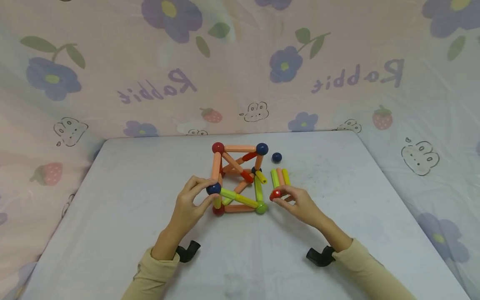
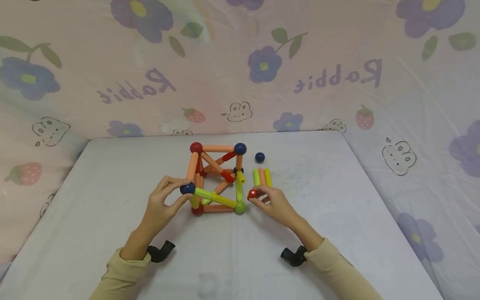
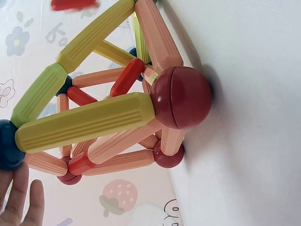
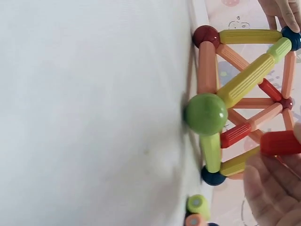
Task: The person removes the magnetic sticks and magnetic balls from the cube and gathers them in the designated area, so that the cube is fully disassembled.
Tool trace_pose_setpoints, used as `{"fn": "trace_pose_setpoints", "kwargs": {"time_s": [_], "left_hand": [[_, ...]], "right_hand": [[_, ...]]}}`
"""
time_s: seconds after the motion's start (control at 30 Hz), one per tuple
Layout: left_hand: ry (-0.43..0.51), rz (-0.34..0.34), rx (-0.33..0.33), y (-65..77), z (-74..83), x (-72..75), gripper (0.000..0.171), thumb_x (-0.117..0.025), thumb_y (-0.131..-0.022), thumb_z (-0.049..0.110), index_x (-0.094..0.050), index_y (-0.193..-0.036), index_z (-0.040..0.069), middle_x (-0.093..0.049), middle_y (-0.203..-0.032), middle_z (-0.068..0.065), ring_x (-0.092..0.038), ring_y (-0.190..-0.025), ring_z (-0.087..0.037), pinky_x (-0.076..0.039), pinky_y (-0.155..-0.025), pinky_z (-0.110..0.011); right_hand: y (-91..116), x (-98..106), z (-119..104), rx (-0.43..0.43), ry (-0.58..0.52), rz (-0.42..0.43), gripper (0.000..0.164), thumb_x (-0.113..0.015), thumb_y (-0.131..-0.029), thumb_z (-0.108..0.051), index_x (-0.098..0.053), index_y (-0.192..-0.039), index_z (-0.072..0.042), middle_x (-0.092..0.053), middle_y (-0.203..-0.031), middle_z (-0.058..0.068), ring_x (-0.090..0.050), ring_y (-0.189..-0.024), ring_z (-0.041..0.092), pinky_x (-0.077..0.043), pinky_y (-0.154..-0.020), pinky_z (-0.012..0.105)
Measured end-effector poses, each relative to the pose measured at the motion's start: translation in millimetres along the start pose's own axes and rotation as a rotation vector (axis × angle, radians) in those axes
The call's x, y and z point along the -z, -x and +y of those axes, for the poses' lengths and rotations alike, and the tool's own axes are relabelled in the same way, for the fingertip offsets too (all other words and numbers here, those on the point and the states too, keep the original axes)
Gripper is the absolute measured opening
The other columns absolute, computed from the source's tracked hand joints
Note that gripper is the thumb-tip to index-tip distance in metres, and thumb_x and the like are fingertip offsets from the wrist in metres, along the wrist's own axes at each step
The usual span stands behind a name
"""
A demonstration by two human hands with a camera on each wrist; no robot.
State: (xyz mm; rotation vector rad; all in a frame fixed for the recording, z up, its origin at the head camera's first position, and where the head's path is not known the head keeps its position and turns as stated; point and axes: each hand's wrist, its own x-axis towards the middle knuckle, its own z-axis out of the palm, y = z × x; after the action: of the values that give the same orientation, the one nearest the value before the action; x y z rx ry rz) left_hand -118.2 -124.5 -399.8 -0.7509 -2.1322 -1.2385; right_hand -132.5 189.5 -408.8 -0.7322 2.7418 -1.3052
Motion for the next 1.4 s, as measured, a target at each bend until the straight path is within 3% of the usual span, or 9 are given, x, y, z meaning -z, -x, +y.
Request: {"fn": "trace_pose_setpoints", "kwargs": {"time_s": [0.2, 0.4, 0.67, 1.13, 1.4], "left_hand": [[-0.008, -0.002, 0.005, 0.0, 0.7, 0.2, 0.046, -0.079, -0.067, -0.011, -0.069, -0.111, -0.001, -0.059, -0.097, -0.010, -0.062, -0.095, -0.025, -0.042, -0.094, -0.003], [-0.001, -0.001, 0.002, -0.5, 1.7, 1.1, 0.046, -0.079, -0.066, -0.011, -0.068, -0.111, -0.002, -0.060, -0.097, -0.011, -0.062, -0.095, -0.025, -0.041, -0.095, -0.003], [-0.004, 0.004, -0.006, -0.5, 2.1, 2.0, 0.047, -0.079, -0.065, -0.013, -0.068, -0.110, -0.003, -0.059, -0.097, -0.011, -0.062, -0.094, -0.026, -0.041, -0.095, -0.003], [-0.010, 0.008, 0.000, 0.0, 1.2, 1.2, 0.046, -0.079, -0.066, -0.012, -0.068, -0.110, -0.003, -0.059, -0.097, -0.010, -0.062, -0.094, -0.025, -0.041, -0.095, -0.003], [0.005, 0.002, -0.001, 0.3, -0.2, -0.3, 0.048, -0.079, -0.066, -0.013, -0.068, -0.112, -0.002, -0.059, -0.097, -0.011, -0.062, -0.095, -0.025, -0.041, -0.095, -0.003]], "right_hand": [[15, -2, 16, -0.165, -0.068, -0.119, 0.020, -0.067, -0.089, -0.012, -0.065, -0.103, 0.003, -0.071, -0.085, 0.014, -0.060, -0.075, -0.002, -0.052, -0.065, 0.019], [24, -4, 23, -0.353, -0.098, -0.154, 0.023, -0.067, -0.089, -0.017, -0.060, -0.096, 0.004, -0.065, -0.069, 0.010, -0.054, -0.058, 0.008, -0.045, -0.054, 0.020], [27, -8, 15, -0.553, -0.031, -0.197, 0.025, -0.069, -0.089, -0.025, -0.059, -0.078, -0.004, -0.051, -0.054, -0.004, -0.049, -0.049, 0.009, -0.039, -0.048, 0.021], [26, -9, 7, -0.611, 0.009, -0.231, 0.029, -0.070, -0.087, -0.029, -0.061, -0.073, -0.005, -0.056, -0.052, -0.003, -0.051, -0.045, 0.008, -0.045, -0.046, 0.023], [22, -2, 12, -0.558, 0.027, -0.181, 0.029, -0.068, -0.089, -0.027, -0.060, -0.074, -0.003, -0.055, -0.054, 0.000, -0.050, -0.048, 0.011, -0.042, -0.048, 0.024]]}}
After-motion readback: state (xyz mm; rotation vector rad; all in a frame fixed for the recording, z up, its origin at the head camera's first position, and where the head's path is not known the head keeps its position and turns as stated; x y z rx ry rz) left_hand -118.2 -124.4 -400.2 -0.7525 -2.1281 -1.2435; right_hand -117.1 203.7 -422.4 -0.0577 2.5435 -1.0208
